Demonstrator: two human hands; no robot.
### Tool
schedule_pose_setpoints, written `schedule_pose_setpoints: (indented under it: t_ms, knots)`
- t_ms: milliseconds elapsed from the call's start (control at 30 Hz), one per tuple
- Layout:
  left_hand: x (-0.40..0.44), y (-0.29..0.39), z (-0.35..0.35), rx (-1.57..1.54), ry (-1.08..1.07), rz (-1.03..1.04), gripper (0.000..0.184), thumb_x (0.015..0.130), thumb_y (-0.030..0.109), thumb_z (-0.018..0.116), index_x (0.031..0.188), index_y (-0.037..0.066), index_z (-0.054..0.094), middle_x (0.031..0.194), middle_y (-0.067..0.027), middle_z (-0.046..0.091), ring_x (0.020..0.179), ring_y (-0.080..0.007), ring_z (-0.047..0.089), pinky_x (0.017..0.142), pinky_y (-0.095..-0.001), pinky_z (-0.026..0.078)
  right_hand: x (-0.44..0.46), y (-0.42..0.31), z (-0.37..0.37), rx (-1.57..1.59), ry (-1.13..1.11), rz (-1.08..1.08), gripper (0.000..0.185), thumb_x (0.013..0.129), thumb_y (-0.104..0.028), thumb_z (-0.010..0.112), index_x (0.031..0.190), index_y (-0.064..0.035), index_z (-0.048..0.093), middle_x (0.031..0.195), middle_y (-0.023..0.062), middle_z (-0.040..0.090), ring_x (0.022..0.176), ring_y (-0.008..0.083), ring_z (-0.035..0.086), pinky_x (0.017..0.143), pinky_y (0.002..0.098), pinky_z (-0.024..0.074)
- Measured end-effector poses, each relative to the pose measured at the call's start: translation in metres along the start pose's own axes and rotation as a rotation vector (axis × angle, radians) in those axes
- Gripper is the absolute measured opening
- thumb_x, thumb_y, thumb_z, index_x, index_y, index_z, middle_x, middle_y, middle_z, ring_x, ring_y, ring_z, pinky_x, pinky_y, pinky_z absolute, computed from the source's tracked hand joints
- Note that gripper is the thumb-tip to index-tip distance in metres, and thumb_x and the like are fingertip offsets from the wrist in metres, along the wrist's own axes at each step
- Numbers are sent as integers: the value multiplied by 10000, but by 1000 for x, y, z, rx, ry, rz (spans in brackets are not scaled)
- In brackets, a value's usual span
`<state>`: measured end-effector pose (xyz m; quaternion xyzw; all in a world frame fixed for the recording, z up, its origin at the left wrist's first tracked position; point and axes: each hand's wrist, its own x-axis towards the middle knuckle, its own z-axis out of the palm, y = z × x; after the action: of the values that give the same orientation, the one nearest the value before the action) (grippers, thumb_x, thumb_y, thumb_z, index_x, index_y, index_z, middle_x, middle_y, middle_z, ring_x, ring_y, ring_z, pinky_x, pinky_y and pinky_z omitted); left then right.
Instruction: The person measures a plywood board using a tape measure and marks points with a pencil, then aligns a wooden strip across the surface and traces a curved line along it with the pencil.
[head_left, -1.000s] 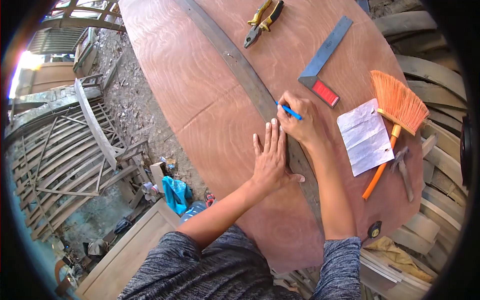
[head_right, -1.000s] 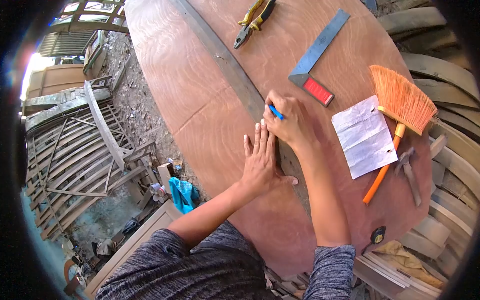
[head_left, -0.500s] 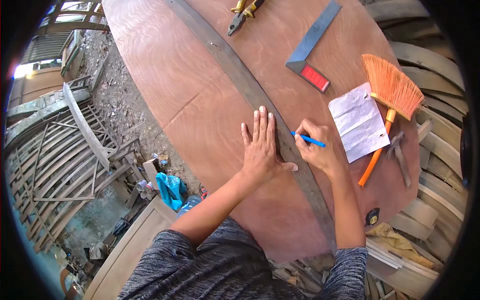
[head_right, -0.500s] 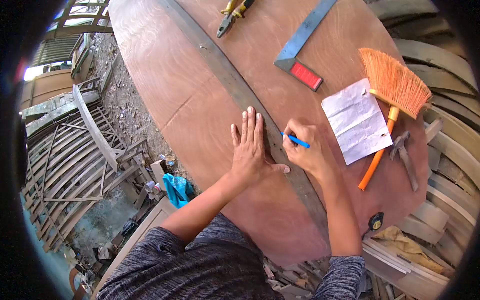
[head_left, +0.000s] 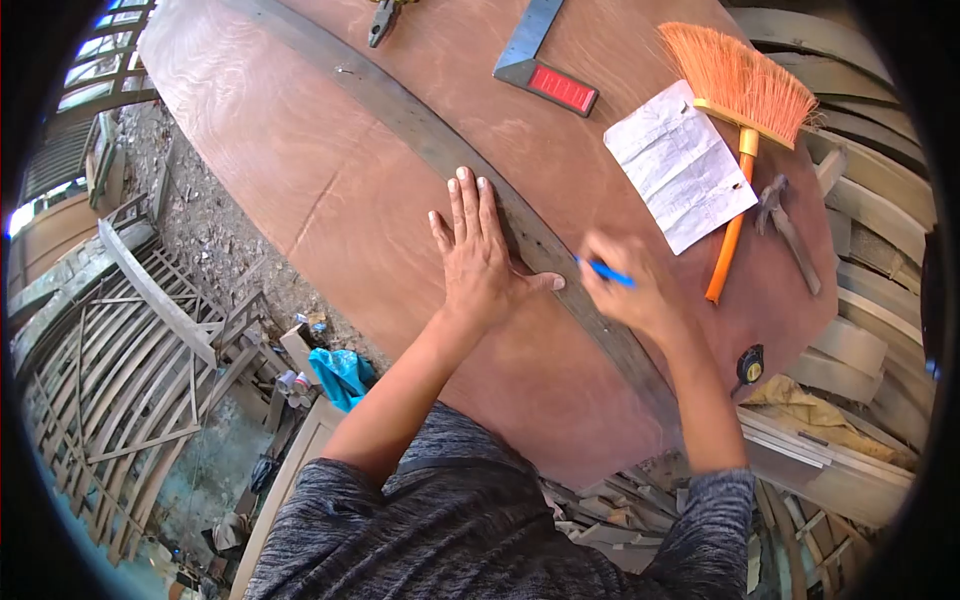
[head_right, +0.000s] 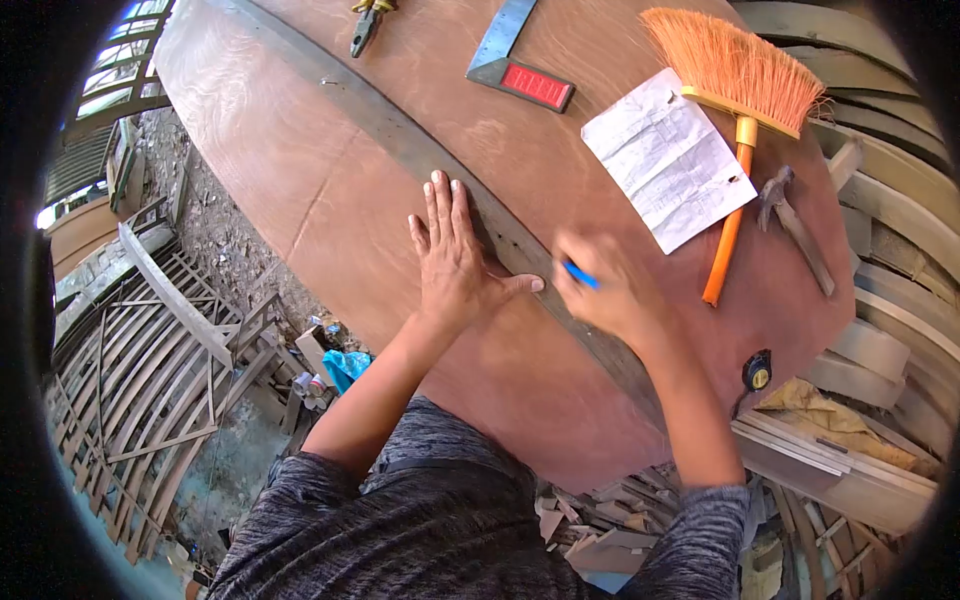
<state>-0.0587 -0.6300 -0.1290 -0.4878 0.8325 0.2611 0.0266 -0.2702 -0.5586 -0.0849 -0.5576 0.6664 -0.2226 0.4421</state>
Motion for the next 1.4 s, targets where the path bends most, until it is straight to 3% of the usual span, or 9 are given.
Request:
schedule_pose_setpoints:
  t_ms: [100, 400, 667, 767, 900, 1000, 1067, 1267, 1400]
  knots:
    - [0, 1, -1, 13, -4, -13, 1629, 452, 809, 854, 1600, -97, 139, 1694, -316, 92, 1596, -441, 55, 1241, -642, 91, -57, 27, 3, 141, 21, 141, 104, 895, -88, 667, 907, -51, 570, 724, 207, 639, 722, 448, 657, 636, 518, 505]
    - [-2, 8, -3, 86, -10, 29, 1592, 498, 786, 873, 1601, -93, 136, 1693, -322, 89, 1595, -438, 72, 1223, -674, 118, 51, 21, 25, 84, 166, -184, 74, 898, -99, 638, 898, -36, 599, 784, 191, 666, 706, 424, 649, 635, 479, 507]
    - [-3, 10, 1, 136, -16, 34, 1550, 529, 783, 873, 1600, -70, 149, 1691, -316, 86, 1591, -439, 81, 1203, -698, 156, -172, 58, -13, 68, -68, 226, 71, 890, -53, 647, 906, -44, 579, 730, 189, 645, 675, 394, 661, 602, 465, 497]
    - [-4, 9, 1, 145, -11, 39, 1550, 540, 789, 867, 1604, -68, 134, 1687, -327, 80, 1590, -442, 82, 1205, -698, 152, -197, 64, -13, 89, -2, 288, 88, 890, -56, 647, 905, -47, 561, 712, 196, 628, 684, 401, 667, 603, 479, 505]
    - [-3, 8, 3, 189, -9, 51, 1561, 547, 785, 870, 1606, -79, 115, 1681, -335, 87, 1586, -444, 98, 1203, -701, 156, -129, 72, 13, 182, 152, 12, 66, 890, -71, 643, 893, -51, 580, 704, 186, 636, 665, 390, 658, 620, 471, 510]
    - [5, -1, 4, 238, 18, 58, 1597, 511, 828, 848, 1596, -106, 138, 1676, -344, 108, 1584, -444, 114, 1210, -693, 166, -101, 62, 0, 144, 63, -2, 75, 900, -79, 639, 882, -44, 576, 740, 166, 625, 693, 372, 632, 635, 461, 478]
    - [1, -1, 9, 248, 16, 75, 1624, 495, 862, 828, 1590, -122, 141, 1675, -343, 116, 1583, -440, 122, 1215, -683, 179, -125, 73, 2, 73, 31, -50, 85, 890, -72, 642, 866, -41, 566, 742, 162, 619, 694, 372, 620, 636, 469, 468]
    - [4, -7, 14, 237, 10, 68, 1629, 502, 854, 836, 1596, -112, 113, 1679, -334, 98, 1578, -454, 124, 1200, -710, 173, -303, 105, -19, 45, -11, 319, 117, 874, -84, 691, 871, -33, 586, 734, 175, 621, 696, 369, 643, 632, 465, 471]
    - [6, -19, 19, 245, 16, 93, 1626, 515, 851, 837, 1602, -104, 94, 1677, -344, 83, 1574, -465, 123, 1188, -731, 162, -287, 110, -9, 83, 82, 180, 110, 894, -102, 695, 893, -41, 604, 701, 166, 625, 645, 354, 639, 613, 452, 484]
